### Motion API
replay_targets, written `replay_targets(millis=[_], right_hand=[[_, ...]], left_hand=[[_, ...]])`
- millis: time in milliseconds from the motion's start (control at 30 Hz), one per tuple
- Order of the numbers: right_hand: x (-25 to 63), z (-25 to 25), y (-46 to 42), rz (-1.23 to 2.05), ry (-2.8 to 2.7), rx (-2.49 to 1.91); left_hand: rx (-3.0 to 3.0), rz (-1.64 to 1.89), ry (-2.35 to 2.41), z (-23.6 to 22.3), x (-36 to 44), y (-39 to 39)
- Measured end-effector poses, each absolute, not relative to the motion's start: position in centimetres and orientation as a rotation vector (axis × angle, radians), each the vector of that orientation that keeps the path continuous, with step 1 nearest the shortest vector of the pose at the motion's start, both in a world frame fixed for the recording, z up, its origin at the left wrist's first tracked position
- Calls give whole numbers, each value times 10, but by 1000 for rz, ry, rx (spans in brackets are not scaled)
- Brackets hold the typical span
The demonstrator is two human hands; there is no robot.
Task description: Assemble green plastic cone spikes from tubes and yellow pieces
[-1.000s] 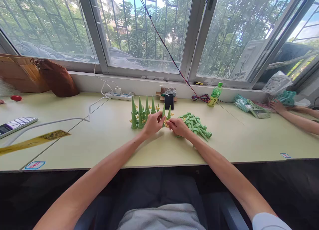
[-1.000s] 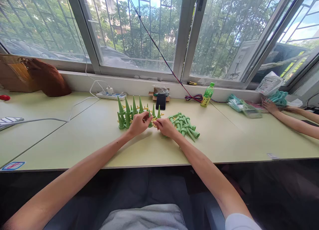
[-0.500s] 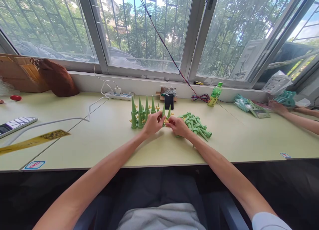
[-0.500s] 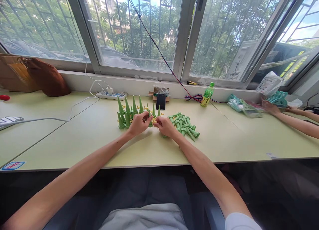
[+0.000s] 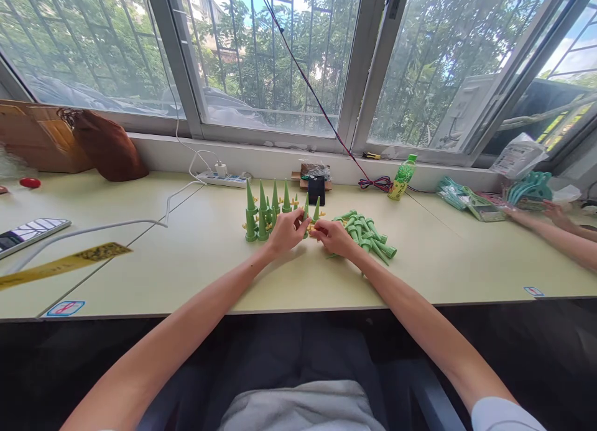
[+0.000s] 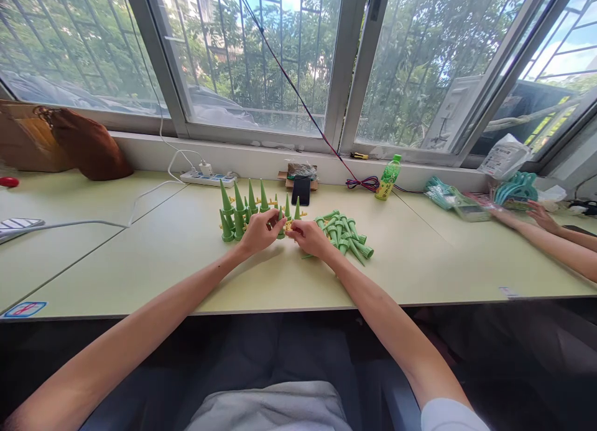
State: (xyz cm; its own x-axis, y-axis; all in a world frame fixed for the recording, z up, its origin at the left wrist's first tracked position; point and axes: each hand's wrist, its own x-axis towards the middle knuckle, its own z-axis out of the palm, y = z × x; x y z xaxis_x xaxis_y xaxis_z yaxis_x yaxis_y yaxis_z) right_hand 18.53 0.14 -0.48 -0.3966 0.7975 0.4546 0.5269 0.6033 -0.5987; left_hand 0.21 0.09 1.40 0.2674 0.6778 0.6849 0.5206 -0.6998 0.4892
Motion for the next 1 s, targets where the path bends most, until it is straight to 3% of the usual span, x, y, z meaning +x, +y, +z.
replay_targets(millis=[1000], right_hand=[[186, -6, 2, 422, -2096, -994]], left_hand=[[2236, 1300, 1042, 19, 1, 1]])
